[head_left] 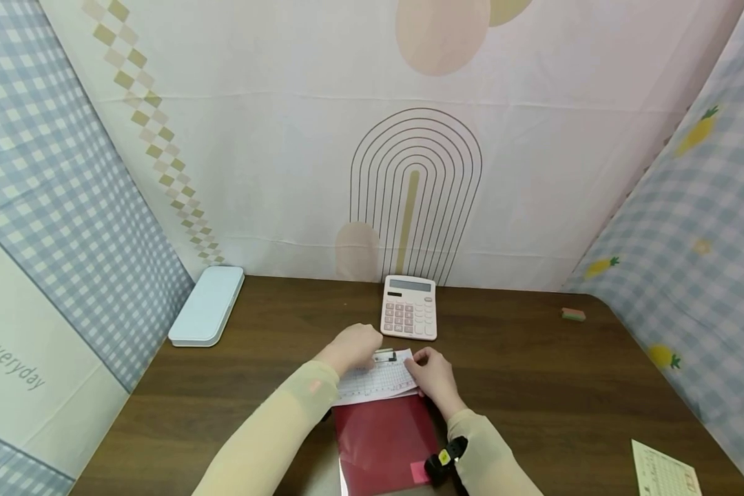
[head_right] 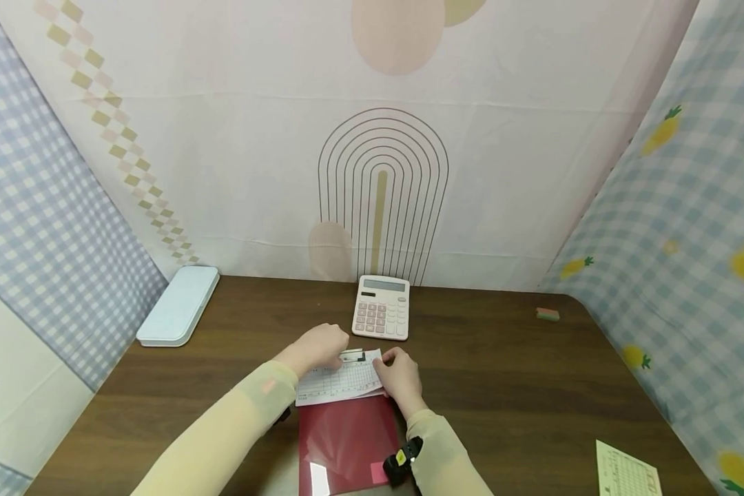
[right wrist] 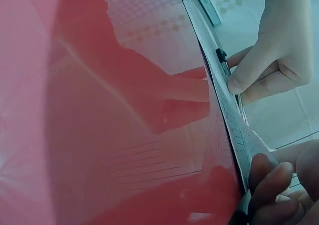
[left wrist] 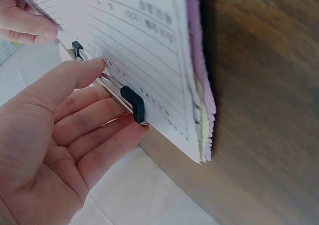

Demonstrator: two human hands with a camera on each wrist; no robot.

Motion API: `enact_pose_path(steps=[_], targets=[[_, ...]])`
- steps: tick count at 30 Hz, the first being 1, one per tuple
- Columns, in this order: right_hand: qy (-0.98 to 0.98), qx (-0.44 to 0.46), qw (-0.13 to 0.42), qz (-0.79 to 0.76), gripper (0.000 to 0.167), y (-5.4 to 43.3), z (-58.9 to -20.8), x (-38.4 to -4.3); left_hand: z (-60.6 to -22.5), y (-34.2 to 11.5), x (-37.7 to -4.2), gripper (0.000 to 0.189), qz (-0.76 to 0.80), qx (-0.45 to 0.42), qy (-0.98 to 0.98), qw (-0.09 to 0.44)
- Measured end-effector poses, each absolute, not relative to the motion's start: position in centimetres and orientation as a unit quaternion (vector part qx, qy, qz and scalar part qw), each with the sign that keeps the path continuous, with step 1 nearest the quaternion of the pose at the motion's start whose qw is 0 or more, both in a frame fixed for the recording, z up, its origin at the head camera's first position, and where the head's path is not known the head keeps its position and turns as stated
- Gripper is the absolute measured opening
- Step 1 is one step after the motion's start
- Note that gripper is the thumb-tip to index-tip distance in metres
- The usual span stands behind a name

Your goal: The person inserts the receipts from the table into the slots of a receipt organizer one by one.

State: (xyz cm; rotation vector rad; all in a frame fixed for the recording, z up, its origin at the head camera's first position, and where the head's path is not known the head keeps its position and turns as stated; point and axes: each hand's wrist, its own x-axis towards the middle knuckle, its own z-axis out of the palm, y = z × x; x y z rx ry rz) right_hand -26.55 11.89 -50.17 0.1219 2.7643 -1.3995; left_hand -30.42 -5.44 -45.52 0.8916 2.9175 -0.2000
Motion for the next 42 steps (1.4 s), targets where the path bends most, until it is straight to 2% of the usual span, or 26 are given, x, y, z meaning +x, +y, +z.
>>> enact_pose_path(steps=[6, 20, 29, 42], targets=[[0.903, 0.019, -0.019, -0.429, 0.018, 12.5, -49.8, -26.5, -45.5, -5.3, -30.2, 0.015, -0.065, 0.290, 0.954, 0.048], [0.893, -0.005, -0.009, -0.450, 0.020, 15.9, -48.3, -26.5, -45.6, -5.7, -30.4, 0.014, -0.070, 0.283, 0.956, 0.041], [0.900, -0.041, 0.060, -0.429, 0.022, 20.1, -47.8, -25.4, -45.2, -5.3, -30.2, 0.018, -0.070, 0.285, 0.955, 0.048], [0.875, -0.075, 0.105, -0.466, 0.033, 25.0, -47.7, -24.0, -45.4, -5.3, -30.2, 0.019, -0.072, 0.283, 0.955, 0.043]])
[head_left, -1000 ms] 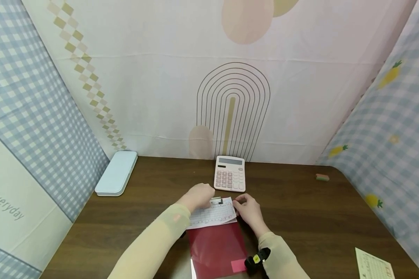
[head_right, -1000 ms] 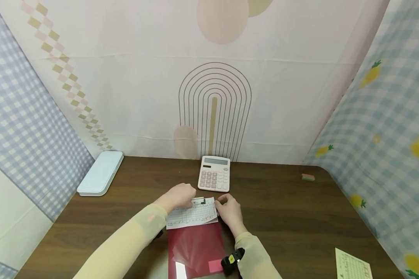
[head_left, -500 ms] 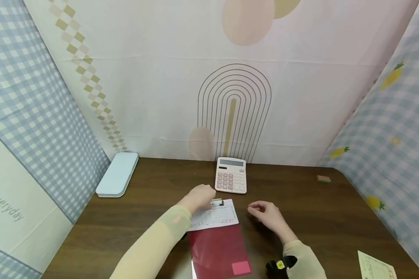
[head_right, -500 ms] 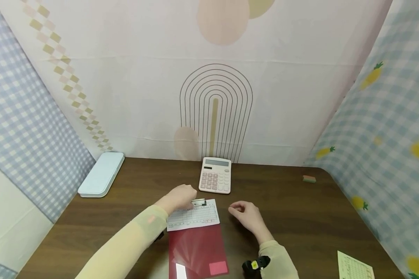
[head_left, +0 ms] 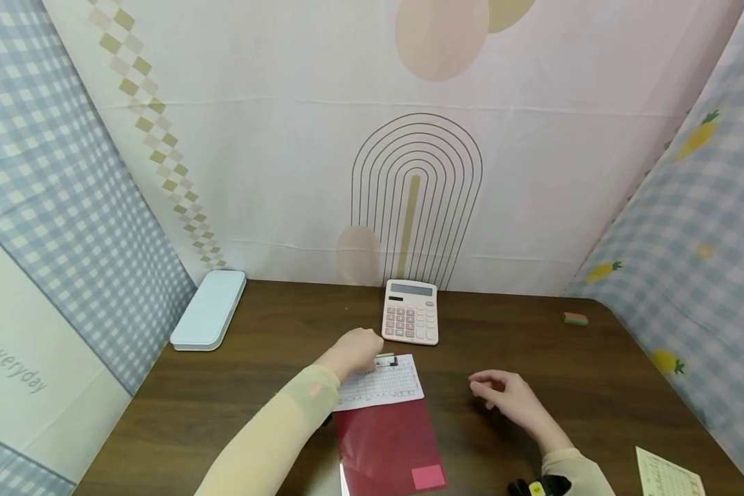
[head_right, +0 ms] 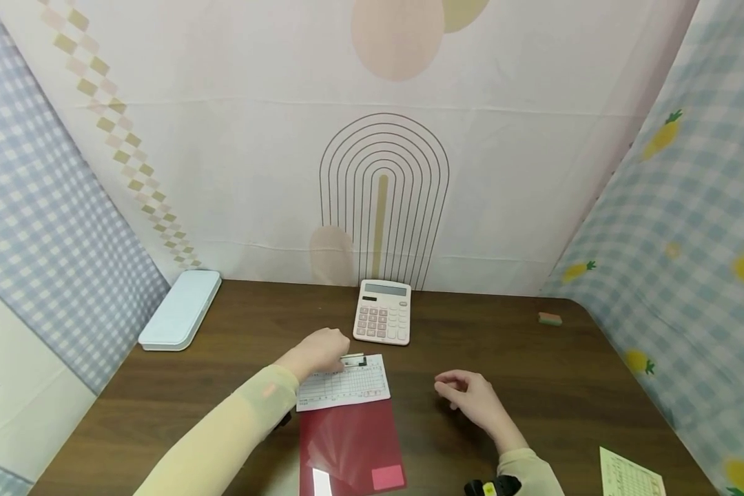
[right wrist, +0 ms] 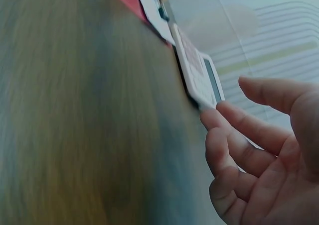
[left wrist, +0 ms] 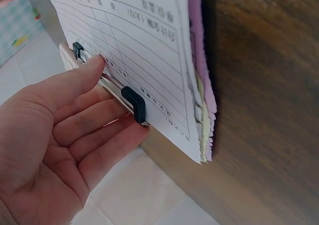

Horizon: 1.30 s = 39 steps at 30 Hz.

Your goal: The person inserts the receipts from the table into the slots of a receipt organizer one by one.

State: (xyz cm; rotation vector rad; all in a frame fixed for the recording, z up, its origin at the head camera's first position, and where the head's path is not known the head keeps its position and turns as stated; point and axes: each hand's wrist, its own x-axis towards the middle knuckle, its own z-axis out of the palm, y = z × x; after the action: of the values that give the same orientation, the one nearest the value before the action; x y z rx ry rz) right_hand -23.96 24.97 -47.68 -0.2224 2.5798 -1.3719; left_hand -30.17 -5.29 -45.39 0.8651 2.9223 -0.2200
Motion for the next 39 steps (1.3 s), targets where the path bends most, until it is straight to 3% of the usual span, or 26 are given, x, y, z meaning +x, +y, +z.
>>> enact_pose_path(steps=[19, 29, 39], targets=[[0.863, -0.025, 0.118, -0.490, 0.045, 32.1, -48.4, -21.1, -45.2, -5.4, -29.9, 0.020, -0.066, 0.279, 0.957, 0.047], [0.881, 0.033, 0.095, -0.462, 0.042, 37.4, -48.3, -19.3, -45.1, -5.5, -29.9, 0.019, -0.071, 0.280, 0.956, 0.051], [0.903, 0.101, 0.150, -0.391, 0.060, 42.4, -47.6, -18.2, -45.1, -5.6, -29.7, 0.016, -0.078, 0.272, 0.957, 0.064]])
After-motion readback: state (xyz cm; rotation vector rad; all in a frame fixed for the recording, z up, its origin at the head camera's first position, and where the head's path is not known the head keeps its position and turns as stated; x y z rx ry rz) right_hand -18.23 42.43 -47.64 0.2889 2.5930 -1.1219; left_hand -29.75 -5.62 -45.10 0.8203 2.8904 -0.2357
